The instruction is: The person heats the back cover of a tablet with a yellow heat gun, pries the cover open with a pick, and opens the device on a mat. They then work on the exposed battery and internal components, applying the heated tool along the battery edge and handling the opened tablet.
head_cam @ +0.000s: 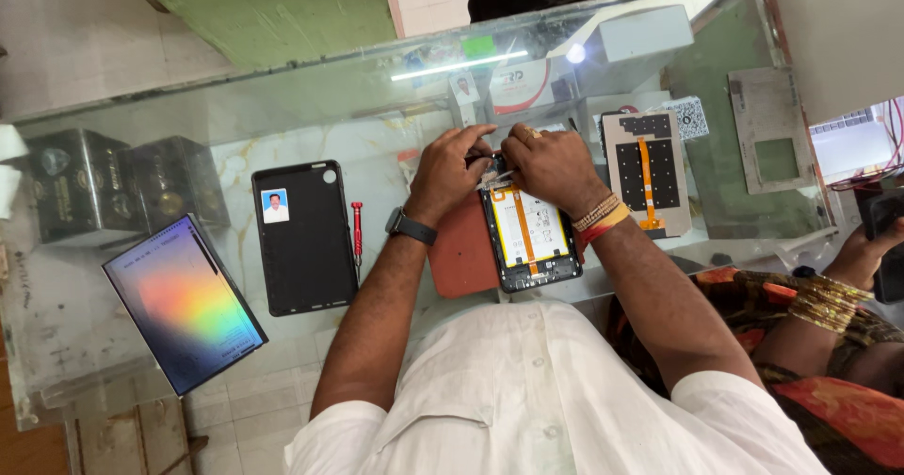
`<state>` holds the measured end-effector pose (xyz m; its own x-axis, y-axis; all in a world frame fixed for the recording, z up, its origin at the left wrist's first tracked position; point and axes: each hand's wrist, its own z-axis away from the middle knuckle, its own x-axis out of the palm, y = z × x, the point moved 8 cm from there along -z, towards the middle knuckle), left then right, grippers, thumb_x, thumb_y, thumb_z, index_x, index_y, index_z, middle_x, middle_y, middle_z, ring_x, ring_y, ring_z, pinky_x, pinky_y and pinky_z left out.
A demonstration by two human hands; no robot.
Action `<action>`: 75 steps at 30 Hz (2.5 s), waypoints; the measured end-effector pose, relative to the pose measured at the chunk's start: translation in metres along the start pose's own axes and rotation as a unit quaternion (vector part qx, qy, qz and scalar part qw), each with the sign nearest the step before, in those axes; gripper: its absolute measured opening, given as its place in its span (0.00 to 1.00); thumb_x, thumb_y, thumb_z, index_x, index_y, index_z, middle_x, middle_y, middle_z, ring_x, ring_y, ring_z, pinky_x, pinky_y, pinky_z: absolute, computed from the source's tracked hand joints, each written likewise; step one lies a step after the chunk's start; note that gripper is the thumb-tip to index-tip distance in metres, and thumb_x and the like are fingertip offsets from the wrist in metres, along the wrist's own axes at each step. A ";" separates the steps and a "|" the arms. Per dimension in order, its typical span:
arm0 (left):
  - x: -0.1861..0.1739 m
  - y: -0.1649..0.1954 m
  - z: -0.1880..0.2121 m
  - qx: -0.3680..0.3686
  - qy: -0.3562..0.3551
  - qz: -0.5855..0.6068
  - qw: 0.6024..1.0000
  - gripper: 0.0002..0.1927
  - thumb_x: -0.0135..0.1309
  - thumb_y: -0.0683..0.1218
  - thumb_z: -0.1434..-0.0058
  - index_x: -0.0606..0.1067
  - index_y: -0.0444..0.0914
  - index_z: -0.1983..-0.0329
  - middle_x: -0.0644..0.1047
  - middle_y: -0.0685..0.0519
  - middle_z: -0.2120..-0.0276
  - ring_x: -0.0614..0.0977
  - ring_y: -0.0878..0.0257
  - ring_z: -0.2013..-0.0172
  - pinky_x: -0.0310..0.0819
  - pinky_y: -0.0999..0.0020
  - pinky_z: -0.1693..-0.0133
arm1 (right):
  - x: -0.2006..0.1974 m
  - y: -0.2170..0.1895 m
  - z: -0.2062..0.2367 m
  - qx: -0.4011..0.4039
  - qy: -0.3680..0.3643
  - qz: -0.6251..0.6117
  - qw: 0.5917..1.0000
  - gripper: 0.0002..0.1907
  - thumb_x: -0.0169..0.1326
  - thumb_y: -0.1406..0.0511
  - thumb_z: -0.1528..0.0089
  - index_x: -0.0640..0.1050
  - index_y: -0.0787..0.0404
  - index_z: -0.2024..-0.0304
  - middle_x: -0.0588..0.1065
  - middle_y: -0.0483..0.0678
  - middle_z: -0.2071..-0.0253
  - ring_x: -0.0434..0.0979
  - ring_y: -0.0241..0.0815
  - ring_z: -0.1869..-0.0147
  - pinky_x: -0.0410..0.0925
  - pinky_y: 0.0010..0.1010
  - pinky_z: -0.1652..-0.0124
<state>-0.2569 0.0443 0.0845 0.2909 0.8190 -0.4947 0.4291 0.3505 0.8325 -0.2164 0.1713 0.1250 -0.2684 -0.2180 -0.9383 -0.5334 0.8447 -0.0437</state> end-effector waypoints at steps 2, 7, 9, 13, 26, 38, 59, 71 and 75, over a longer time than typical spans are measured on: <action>0.000 -0.001 -0.001 0.009 0.004 -0.002 1.000 0.25 0.62 0.36 0.46 0.76 0.40 0.44 0.84 0.51 0.64 0.85 0.56 0.60 0.79 0.61 0.54 | 0.001 0.000 0.000 0.002 0.007 0.000 1.000 0.08 0.61 0.62 0.42 0.78 0.57 0.63 0.75 0.45 0.64 0.78 0.45 0.72 0.69 0.37 0.73; 0.000 -0.002 -0.002 0.007 0.001 -0.011 1.000 0.24 0.61 0.36 0.45 0.76 0.40 0.44 0.84 0.52 0.64 0.85 0.56 0.59 0.80 0.62 0.54 | -0.002 -0.002 -0.001 0.007 0.007 -0.001 1.000 0.09 0.62 0.62 0.41 0.79 0.58 0.61 0.75 0.45 0.64 0.78 0.45 0.72 0.69 0.37 0.73; -0.002 0.000 -0.002 0.013 0.002 -0.001 1.000 0.25 0.63 0.36 0.46 0.76 0.40 0.44 0.83 0.52 0.64 0.84 0.56 0.61 0.80 0.62 0.55 | -0.010 -0.004 0.003 -0.003 0.031 -0.033 0.999 0.09 0.62 0.63 0.44 0.80 0.57 0.62 0.76 0.45 0.62 0.79 0.45 0.70 0.70 0.37 0.71; -0.003 0.014 0.006 0.066 0.026 -0.004 0.998 0.23 0.64 0.37 0.46 0.76 0.37 0.46 0.82 0.51 0.64 0.83 0.53 0.60 0.79 0.60 0.55 | -0.031 0.010 0.038 0.071 0.109 -0.117 0.985 0.05 0.62 0.69 0.40 0.82 0.58 0.61 0.77 0.47 0.62 0.80 0.48 0.65 0.71 0.37 0.66; 0.053 0.039 0.120 -0.197 0.136 0.267 0.933 0.30 0.62 0.40 0.40 0.67 0.29 0.36 0.78 0.45 0.47 0.80 0.63 0.48 0.78 0.68 0.48 | -0.028 0.021 0.186 0.374 0.044 -0.250 0.892 0.14 0.62 0.63 0.40 0.83 0.64 0.54 0.79 0.56 0.63 0.79 0.55 0.60 0.71 0.42 0.61; 0.103 0.025 0.144 -0.286 0.146 0.381 0.867 0.27 0.59 0.35 0.38 0.68 0.23 0.36 0.78 0.40 0.50 0.80 0.61 0.54 0.77 0.67 0.52 | -0.037 -0.001 0.206 0.432 0.003 -0.314 0.845 0.20 0.63 0.64 0.42 0.80 0.66 0.49 0.75 0.56 0.63 0.76 0.51 0.65 0.69 0.39 0.63; -0.005 0.044 0.099 -0.073 -0.106 0.057 0.990 0.22 0.66 0.39 0.50 0.80 0.34 0.49 0.84 0.45 0.54 0.86 0.55 0.52 0.79 0.64 0.48 | -0.019 0.007 0.174 0.339 0.076 0.024 0.937 0.09 0.62 0.64 0.38 0.85 0.57 0.56 0.79 0.54 0.60 0.80 0.57 0.57 0.71 0.46 0.58; -0.034 0.062 0.132 0.092 0.005 -0.144 0.985 0.28 0.69 0.45 0.49 0.77 0.34 0.45 0.78 0.45 0.47 0.75 0.46 0.44 0.64 0.50 0.40 | -0.061 -0.037 0.214 0.385 0.253 -0.017 0.887 0.05 0.62 0.67 0.33 0.82 0.63 0.62 0.77 0.51 0.66 0.77 0.48 0.66 0.68 0.37 0.65; -0.047 0.064 0.154 0.089 -0.013 -0.119 0.989 0.25 0.68 0.42 0.46 0.77 0.31 0.46 0.78 0.43 0.46 0.77 0.44 0.45 0.69 0.52 0.41 | -0.079 -0.047 0.283 0.476 0.377 -0.034 0.794 0.13 0.61 0.66 0.30 0.77 0.68 0.67 0.74 0.50 0.72 0.71 0.39 0.70 0.64 0.32 0.67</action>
<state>-0.1116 -0.0413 0.1231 0.1840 0.7097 -0.6800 0.6307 0.4454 0.6355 0.0567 0.2871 0.1037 -0.8605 -0.2057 -0.4661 0.1842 0.7274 -0.6611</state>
